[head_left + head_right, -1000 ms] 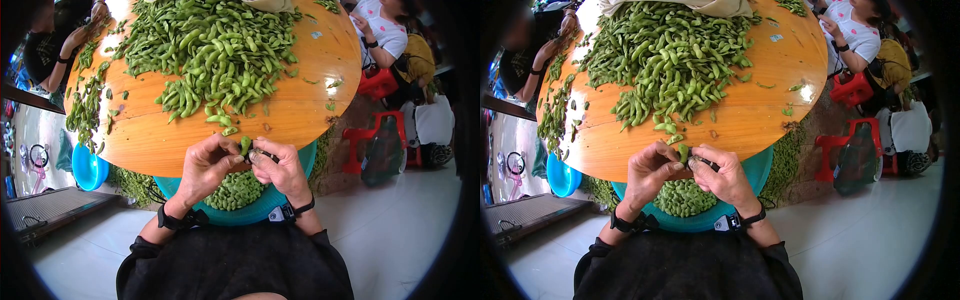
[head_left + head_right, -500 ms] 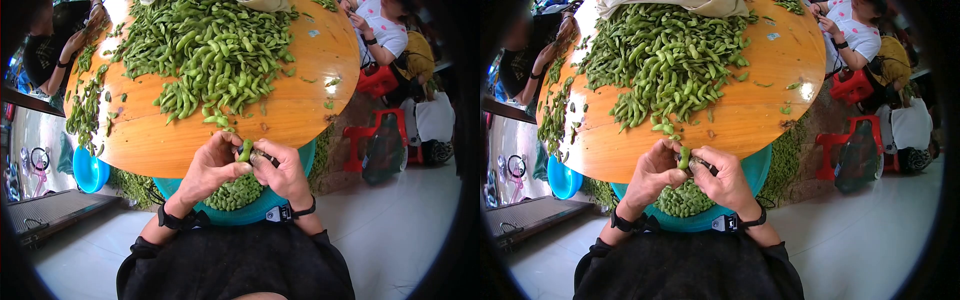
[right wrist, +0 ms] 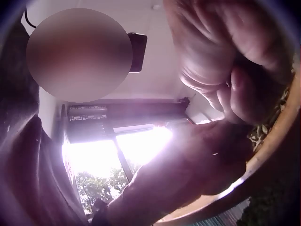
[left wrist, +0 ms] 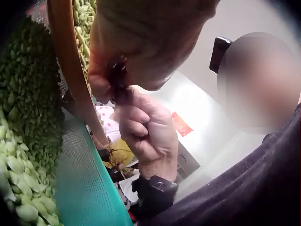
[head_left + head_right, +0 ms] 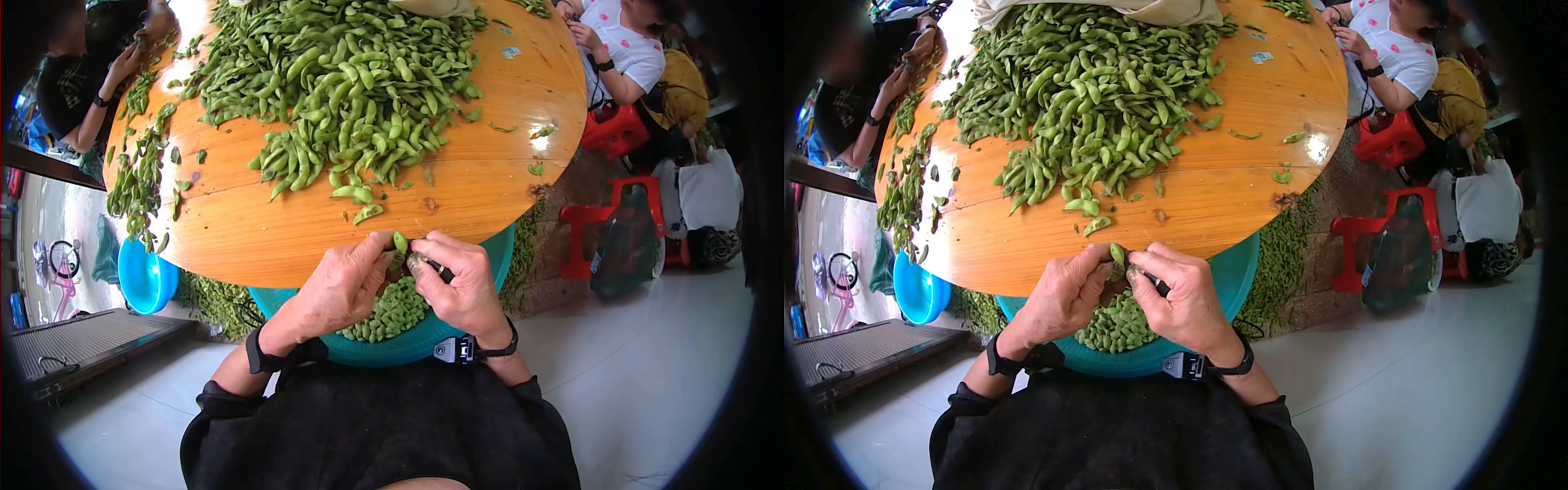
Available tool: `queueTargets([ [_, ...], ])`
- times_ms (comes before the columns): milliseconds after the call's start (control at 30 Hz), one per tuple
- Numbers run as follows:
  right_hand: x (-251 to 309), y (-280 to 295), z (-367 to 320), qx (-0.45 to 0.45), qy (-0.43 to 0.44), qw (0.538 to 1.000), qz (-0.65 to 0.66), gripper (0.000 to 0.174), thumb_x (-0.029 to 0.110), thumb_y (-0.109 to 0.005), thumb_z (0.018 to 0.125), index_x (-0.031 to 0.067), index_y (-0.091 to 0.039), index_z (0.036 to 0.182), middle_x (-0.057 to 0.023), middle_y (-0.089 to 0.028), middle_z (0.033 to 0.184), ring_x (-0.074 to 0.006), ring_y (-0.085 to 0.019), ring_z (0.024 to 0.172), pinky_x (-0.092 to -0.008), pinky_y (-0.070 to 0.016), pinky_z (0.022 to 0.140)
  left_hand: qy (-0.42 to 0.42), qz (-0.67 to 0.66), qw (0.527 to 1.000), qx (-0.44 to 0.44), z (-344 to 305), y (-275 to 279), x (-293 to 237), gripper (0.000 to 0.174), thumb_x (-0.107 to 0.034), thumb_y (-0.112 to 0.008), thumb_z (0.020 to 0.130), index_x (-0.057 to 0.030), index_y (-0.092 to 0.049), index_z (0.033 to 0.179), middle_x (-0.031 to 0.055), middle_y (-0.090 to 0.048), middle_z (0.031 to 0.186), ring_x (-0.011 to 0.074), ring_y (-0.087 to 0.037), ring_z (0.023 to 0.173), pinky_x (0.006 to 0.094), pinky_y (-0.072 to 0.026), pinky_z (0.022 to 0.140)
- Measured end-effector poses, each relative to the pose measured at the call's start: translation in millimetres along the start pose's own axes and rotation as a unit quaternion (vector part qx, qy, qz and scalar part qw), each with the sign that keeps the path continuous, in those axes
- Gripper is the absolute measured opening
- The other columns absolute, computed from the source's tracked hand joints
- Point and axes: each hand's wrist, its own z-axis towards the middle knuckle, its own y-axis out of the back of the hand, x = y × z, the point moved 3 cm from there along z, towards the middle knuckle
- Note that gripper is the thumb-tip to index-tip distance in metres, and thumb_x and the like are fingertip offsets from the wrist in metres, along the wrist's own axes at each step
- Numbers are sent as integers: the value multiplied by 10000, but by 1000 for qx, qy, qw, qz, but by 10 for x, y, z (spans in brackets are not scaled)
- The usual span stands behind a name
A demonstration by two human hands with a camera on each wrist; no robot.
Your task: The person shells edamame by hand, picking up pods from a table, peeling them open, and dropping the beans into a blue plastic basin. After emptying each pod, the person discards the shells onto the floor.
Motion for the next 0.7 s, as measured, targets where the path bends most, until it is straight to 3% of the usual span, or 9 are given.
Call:
queueTargets([
  [33, -16, 16, -2, 0, 0, 1000, 0, 171, -37, -621, 837, -84, -637, 1000, -128, -594, 765, -211, -611, 649, -309, -465, 580, 0, 0, 1000, 0, 6, 34, 10, 174, -44, -504, 995, 25, -511, 1155, 83, -624, 741, 164, -604, 611, 292, -472, 547],
  [100, -71, 26, 8, 29, -55, 995, 72, 164, -25, -622, 852, -90, -638, 1002, -117, -605, 770, -172, -610, 634, -295, -467, 573, 144, -151, 975, 81, 2, 25, 103, 183, -66, -455, 1018, 23, -507, 1170, 65, -626, 822, 127, -574, 629, 267, -467, 565],
  [133, -67, 40, 17, 29, -55, 995, 72, 164, -25, -622, 852, -90, -638, 1002, -117, -605, 770, -172, -610, 634, -295, -467, 573, 143, -151, 975, 81, 1, 26, 96, 183, -66, -455, 1018, 23, -507, 1170, 65, -626, 822, 127, -574, 629, 267, -467, 565],
  [200, -92, 55, 24, 31, -140, 982, 123, 153, -13, -623, 863, -92, -638, 993, -105, -607, 770, -141, -595, 617, -291, -469, 569, 215, -315, 920, 87, -20, -10, 107, 252, -34, -425, 1014, 35, -471, 1252, 83, -621, 939, 114, -571, 700, 261, -478, 616],
  [300, -46, 45, 16, -16, -90, 994, 55, 154, -13, -628, 854, -79, -642, 993, -116, -604, 766, -164, -598, 615, -304, -463, 560, 203, -347, 914, 59, -43, -70, 98, 320, -40, -437, 1011, 26, -439, 1325, 78, -601, 1015, 88, -544, 733, 228, -461, 651],
  [433, 52, 156, 8, -59, -13, 996, -66, 151, -27, -629, 836, -66, -643, 981, -136, -605, 769, -227, -616, 618, -328, -463, 558, 158, -294, 941, 47, -68, 17, 52, 304, -80, -484, 1016, 27, -486, 1301, 43, -603, 966, 61, -517, 729, 210, -453, 671],
  [500, 152, 169, -1, -24, 29, 990, -137, 151, -44, -626, 814, -58, -644, 963, -154, -597, 771, -299, -615, 632, -355, -466, 564, 227, -257, 939, 12, -53, 82, 74, 238, -112, -560, 1001, 23, -567, 1197, 11, -613, 920, 54, -520, 733, 209, -453, 667],
  [533, 171, 140, -14, -10, 28, 988, -151, 163, -49, -625, 801, -53, -643, 963, -157, -590, 773, -327, -608, 646, -374, -471, 575, 205, -306, 929, -42, -41, 60, 123, 177, -139, -629, 976, 7, -625, 1077, -15, -609, 864, 48, -514, 728, 214, -457, 663],
  [700, 147, 33, -39, -34, 65, 987, -144, 177, -57, -635, 797, -58, -639, 974, -136, -568, 759, -248, -584, 620, -328, -450, 573, 150, -327, 931, -56, 78, -69, 99, 147, -145, -665, 957, -7, -640, 999, -20, -599, 823, 40, -501, 712, 210, -430, 624],
])
